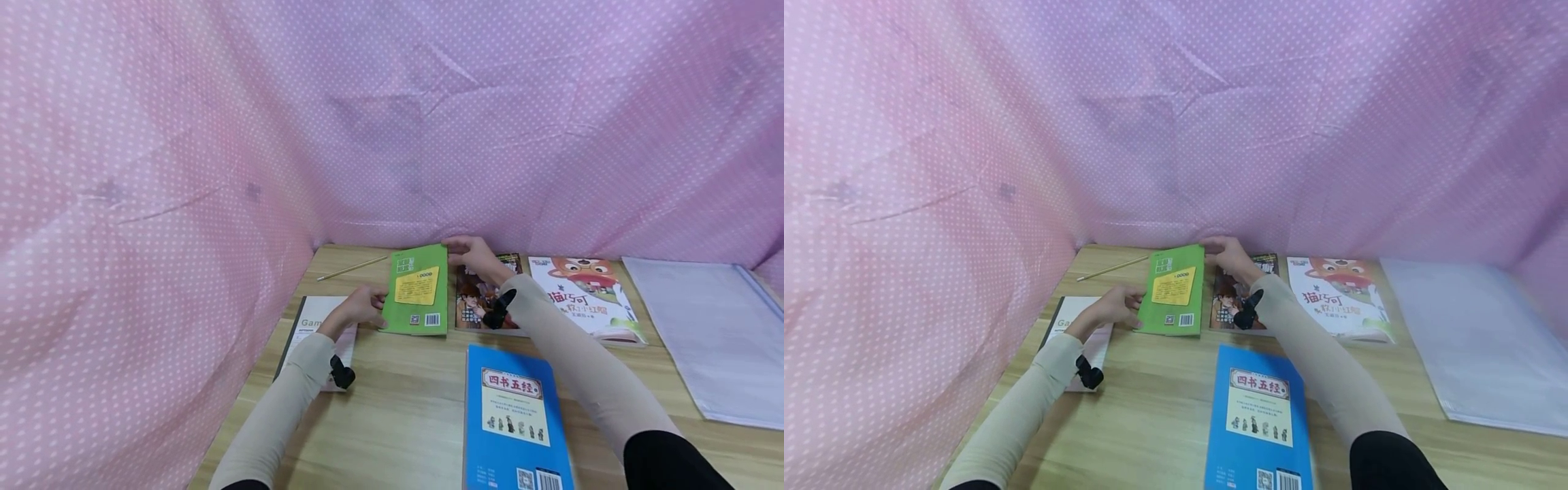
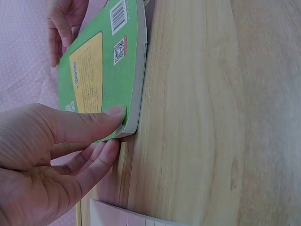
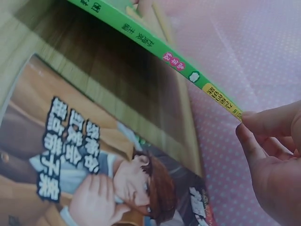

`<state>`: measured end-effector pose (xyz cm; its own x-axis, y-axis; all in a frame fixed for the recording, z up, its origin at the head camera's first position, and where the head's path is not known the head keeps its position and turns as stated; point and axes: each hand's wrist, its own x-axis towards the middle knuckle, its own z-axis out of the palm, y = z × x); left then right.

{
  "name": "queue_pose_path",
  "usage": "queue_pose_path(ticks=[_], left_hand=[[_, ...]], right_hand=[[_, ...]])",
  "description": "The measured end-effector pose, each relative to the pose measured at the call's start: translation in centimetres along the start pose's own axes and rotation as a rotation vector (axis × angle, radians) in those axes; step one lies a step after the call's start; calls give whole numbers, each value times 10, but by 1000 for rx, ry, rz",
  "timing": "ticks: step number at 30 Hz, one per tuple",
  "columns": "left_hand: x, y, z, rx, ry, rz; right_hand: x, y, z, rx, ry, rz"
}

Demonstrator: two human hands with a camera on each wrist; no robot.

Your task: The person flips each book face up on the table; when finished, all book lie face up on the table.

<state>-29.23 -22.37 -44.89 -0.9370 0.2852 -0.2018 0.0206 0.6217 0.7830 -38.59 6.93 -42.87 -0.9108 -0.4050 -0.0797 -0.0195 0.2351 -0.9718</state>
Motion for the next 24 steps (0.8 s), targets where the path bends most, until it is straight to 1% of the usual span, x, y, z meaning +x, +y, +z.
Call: queue_pose_path(ticks=[4,8,13,16,24], left_hand=[[0,2,1,-9,-9,-4],[2,2,5,-27,-31,12],[5,-1,12,-56,-55,33],[5,-1,15,-70,-61,45],[4,6,18,-67,-90,53]], right_hand=[[-1,-4,-1,53,3,-36],[-1,-7,-2,93,11,-70],[-3,-13,-6,103,28,-83],[-5,-16,-8,99,22,-83],[-11,-26,-9,105,0,-81]])
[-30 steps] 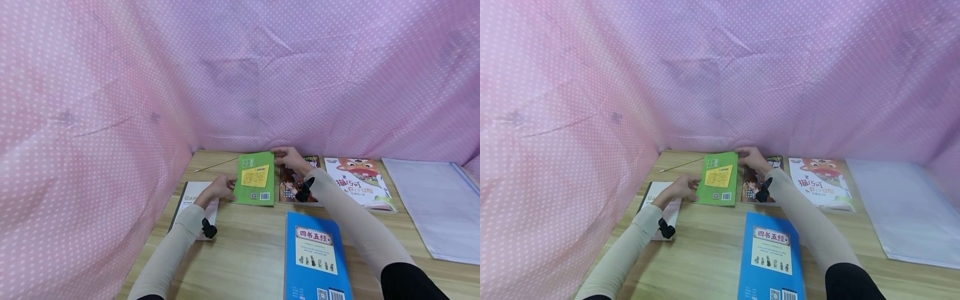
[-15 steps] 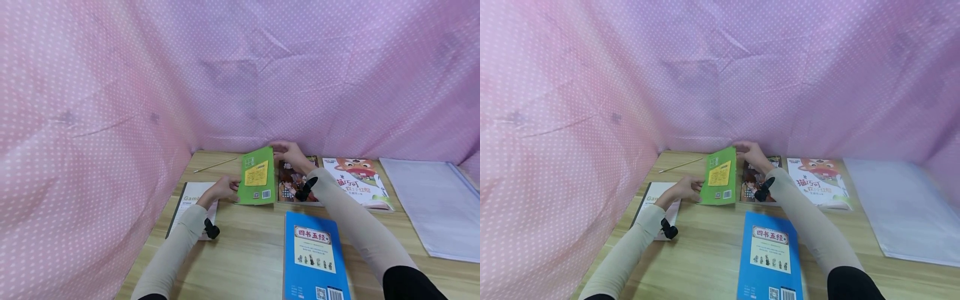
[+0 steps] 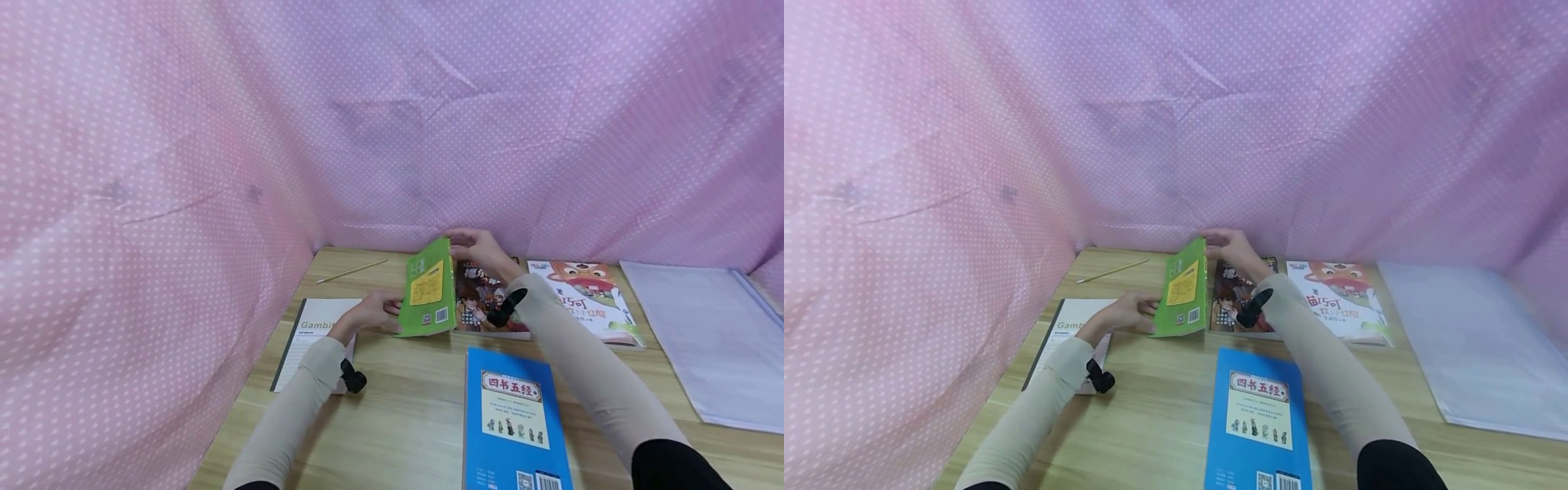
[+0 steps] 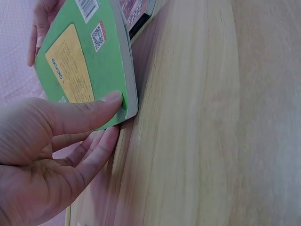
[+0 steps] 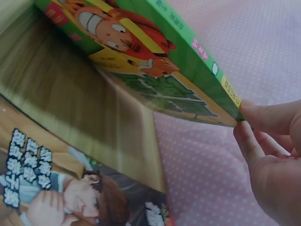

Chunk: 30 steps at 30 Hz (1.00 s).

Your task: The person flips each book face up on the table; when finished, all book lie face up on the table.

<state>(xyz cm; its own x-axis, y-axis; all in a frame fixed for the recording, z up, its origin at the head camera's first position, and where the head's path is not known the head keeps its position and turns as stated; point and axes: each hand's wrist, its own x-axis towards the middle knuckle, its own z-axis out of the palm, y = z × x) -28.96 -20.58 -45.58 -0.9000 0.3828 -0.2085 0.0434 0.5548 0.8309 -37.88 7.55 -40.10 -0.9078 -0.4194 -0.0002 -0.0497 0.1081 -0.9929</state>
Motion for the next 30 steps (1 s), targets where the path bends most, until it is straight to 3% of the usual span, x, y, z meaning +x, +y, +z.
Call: queue_pose_path(ticks=[11,17,30], left_hand=[[4,-1,10,-14,-68,61],[5,1,11,3,-103,71],[3,6,17,-105,-91,47]], right_hand=[[5,-17,0,-77,-19,55],[7,-21,-2,-190,-13,52],[9,-37,4,-260,-46,65]])
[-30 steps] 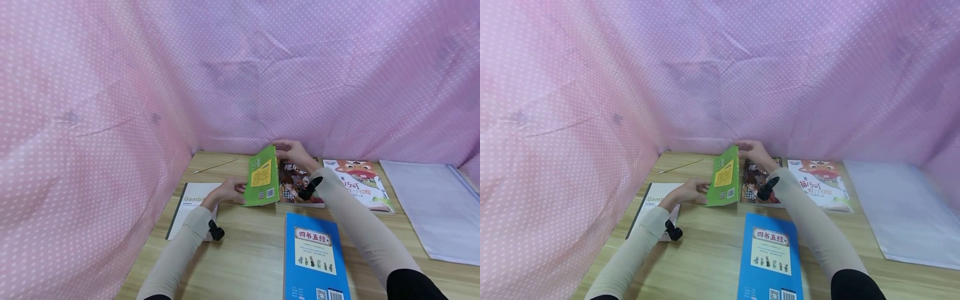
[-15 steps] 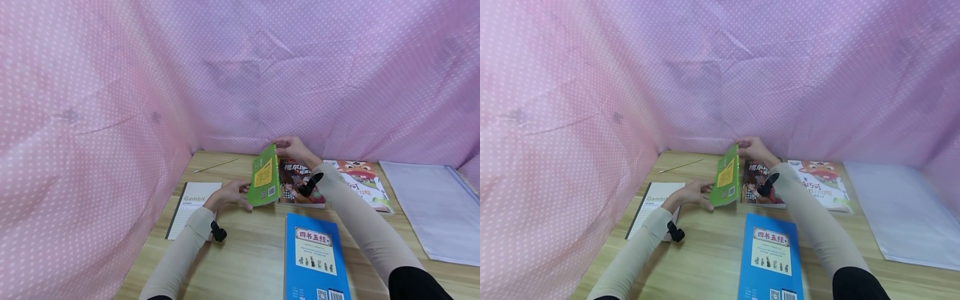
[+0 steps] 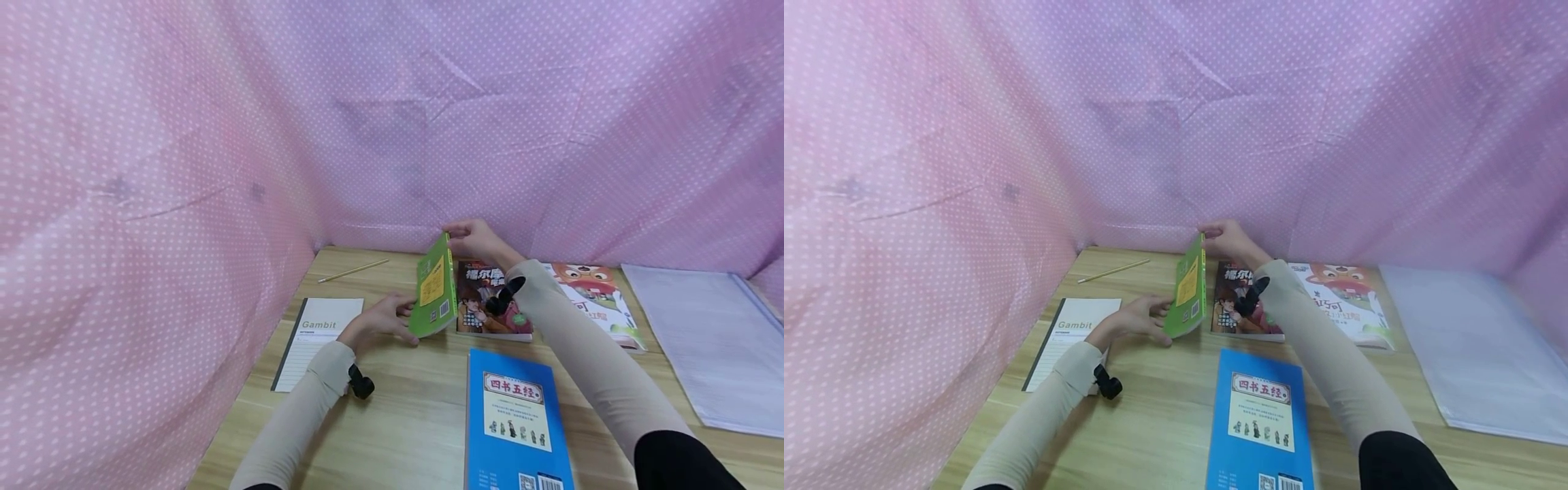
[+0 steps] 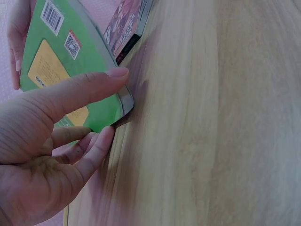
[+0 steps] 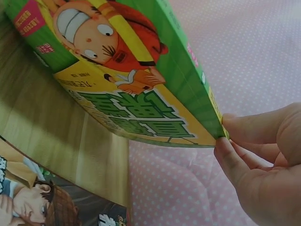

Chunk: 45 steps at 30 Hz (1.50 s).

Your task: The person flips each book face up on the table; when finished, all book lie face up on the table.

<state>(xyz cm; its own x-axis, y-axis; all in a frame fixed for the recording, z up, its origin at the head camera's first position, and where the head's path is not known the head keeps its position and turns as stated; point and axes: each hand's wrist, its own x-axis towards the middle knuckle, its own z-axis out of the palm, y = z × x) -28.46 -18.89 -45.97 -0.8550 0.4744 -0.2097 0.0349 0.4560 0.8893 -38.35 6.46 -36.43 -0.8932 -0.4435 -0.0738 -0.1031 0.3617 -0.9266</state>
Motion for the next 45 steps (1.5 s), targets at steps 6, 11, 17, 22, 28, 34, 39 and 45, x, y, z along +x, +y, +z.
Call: queue_pose_path(ticks=[6,11,17,22,28,34,39,45], left_hand=[[0,1,3,-52,-23,11],[0,1,4,-104,-35,20],[1,-3,4,-142,-43,25],[0,-3,4,-186,-30,7],[-4,0,0,-179,-12,15],[-9,18,-13,-126,-38,91],[-11,34,-24,-113,-51,129],[-9,51,-33,-127,-49,168]], right_hand=[[4,-5,-1,-58,10,-2],[7,-7,1,-50,6,-19],[12,-2,4,24,-12,-64],[18,3,8,55,2,-96],[23,9,11,89,17,-115],[21,8,13,111,17,-93],[20,6,13,110,10,-94],[19,5,13,95,25,-88]])
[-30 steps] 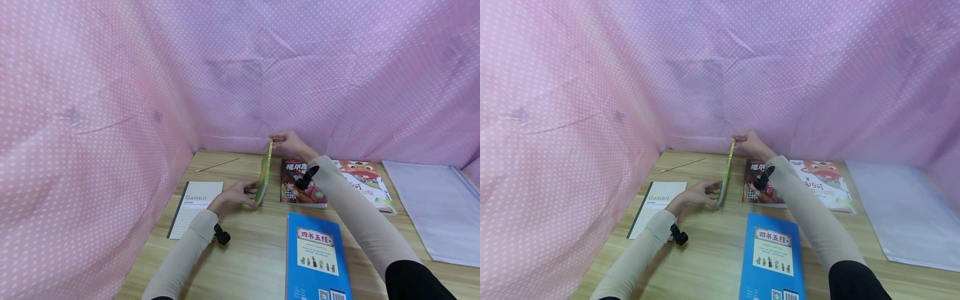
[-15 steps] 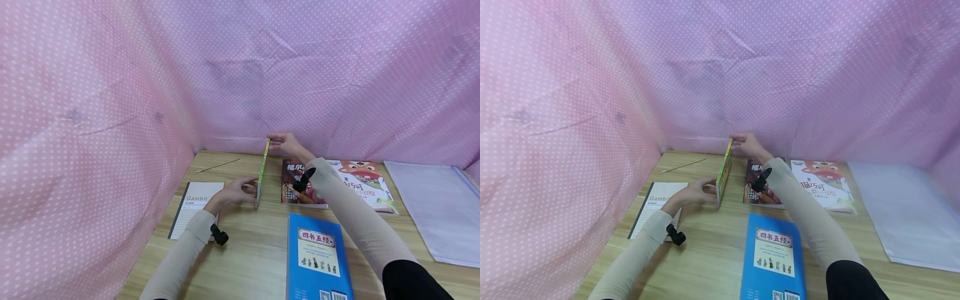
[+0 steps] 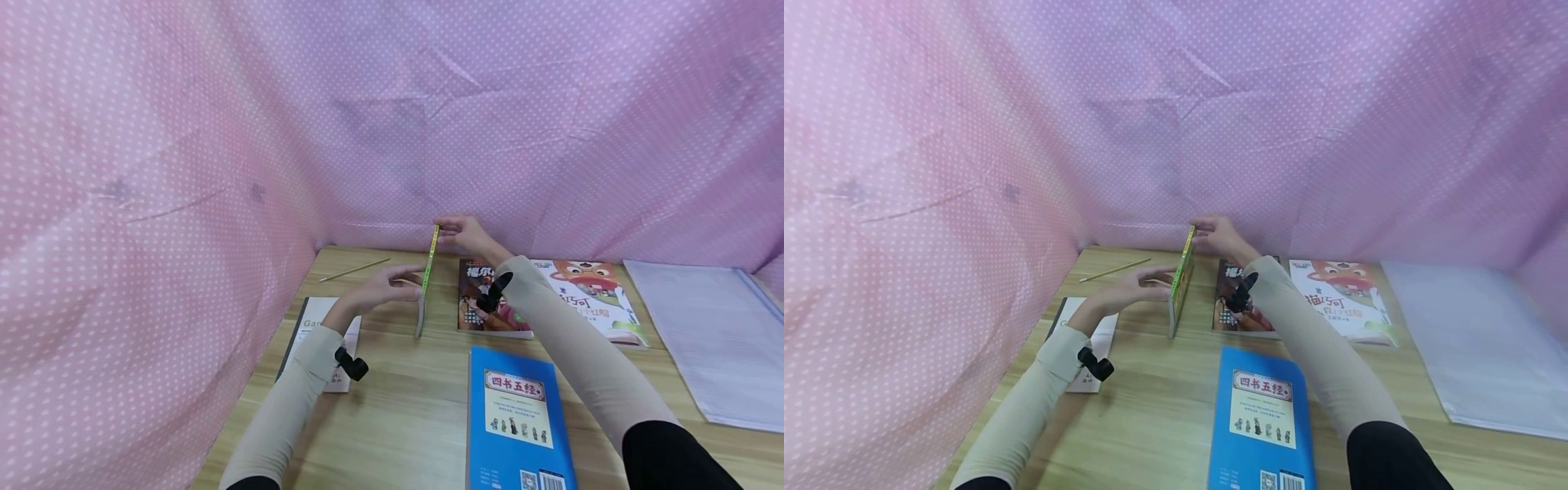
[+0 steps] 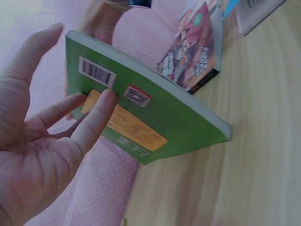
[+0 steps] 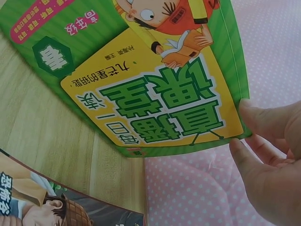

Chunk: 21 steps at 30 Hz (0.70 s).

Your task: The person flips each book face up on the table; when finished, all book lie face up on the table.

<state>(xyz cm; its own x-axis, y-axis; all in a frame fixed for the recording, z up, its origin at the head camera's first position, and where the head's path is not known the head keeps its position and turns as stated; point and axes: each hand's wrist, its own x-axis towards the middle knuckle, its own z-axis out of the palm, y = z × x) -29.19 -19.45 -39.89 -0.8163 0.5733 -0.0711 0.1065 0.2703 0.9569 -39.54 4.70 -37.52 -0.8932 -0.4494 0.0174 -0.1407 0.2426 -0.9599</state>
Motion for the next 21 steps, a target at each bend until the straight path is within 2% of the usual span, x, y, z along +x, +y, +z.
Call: queue_pose_path(ticks=[5,12,21], left_hand=[[5,9,-2,-28,36,-8],[5,14,-5,65,70,-50],[-5,16,-13,18,77,-79]], right_hand=[[-1,-2,2,-14,21,-2],[1,-1,10,-3,28,-23],[5,8,26,47,17,-72]])
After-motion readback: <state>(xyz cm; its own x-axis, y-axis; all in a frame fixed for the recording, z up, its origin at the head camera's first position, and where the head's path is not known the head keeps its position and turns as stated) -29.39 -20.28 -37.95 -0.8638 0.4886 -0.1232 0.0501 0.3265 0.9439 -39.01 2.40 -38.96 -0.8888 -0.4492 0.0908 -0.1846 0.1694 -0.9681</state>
